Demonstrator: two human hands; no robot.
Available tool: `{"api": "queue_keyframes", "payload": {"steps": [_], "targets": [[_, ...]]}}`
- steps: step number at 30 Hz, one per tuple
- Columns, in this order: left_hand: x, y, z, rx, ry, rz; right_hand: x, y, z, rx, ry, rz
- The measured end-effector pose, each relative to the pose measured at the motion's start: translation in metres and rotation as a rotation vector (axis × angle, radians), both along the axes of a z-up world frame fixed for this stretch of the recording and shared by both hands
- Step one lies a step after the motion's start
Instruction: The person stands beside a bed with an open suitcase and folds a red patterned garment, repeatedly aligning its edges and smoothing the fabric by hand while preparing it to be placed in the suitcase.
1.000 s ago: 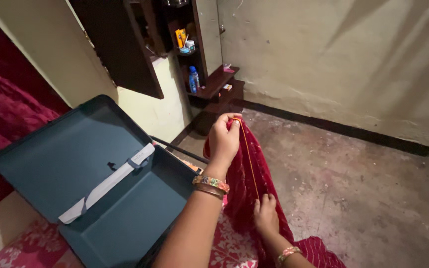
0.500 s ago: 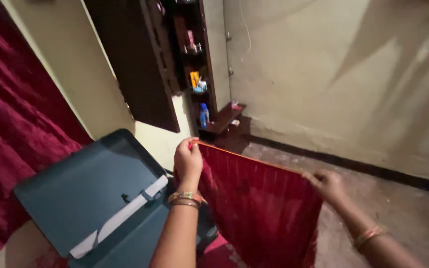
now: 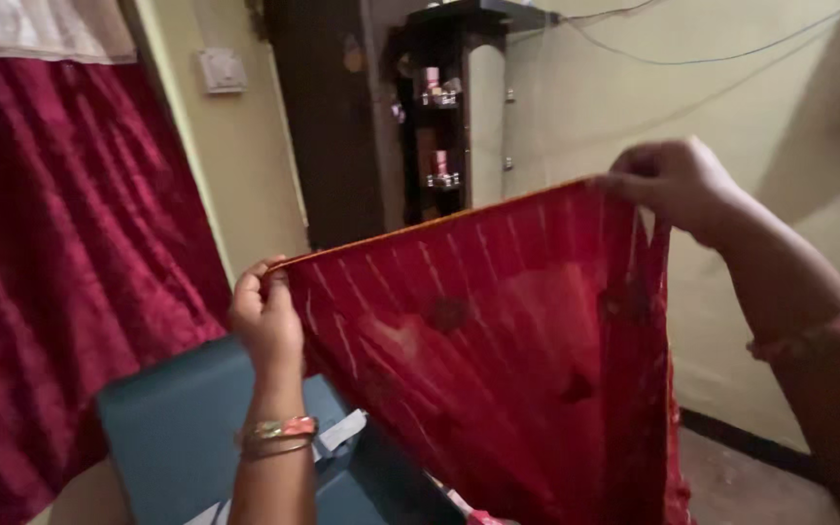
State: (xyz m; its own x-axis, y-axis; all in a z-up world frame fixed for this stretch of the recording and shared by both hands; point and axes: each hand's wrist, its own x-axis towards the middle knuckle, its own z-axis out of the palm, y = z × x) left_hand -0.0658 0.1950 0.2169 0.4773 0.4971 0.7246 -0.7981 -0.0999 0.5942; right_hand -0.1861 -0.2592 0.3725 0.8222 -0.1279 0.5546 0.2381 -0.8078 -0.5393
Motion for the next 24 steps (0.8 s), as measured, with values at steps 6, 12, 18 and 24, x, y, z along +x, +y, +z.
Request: {"api": "queue_keyframes", "payload": {"steps": [6,12,18,24], "targets": [[-0.017,0.061,-0.058,0.404,0.629,-0.048,0.046,0.021,-0.126,-0.132,0.578,0.217],[-0.043,0.084,-0.090,0.630,0.825,0.010,0.041,0.029,-0.201,0.190,0.717,0.319],[-0.067,0.080,-0.100,0.860,0.887,0.098,0.046,0.025,-0.234,0.136,0.754,0.282],[-0.068,0.061,-0.133,0.941,1.074,0.007,0.055,0.002,-0.298,0.101,0.832,0.319]]}}
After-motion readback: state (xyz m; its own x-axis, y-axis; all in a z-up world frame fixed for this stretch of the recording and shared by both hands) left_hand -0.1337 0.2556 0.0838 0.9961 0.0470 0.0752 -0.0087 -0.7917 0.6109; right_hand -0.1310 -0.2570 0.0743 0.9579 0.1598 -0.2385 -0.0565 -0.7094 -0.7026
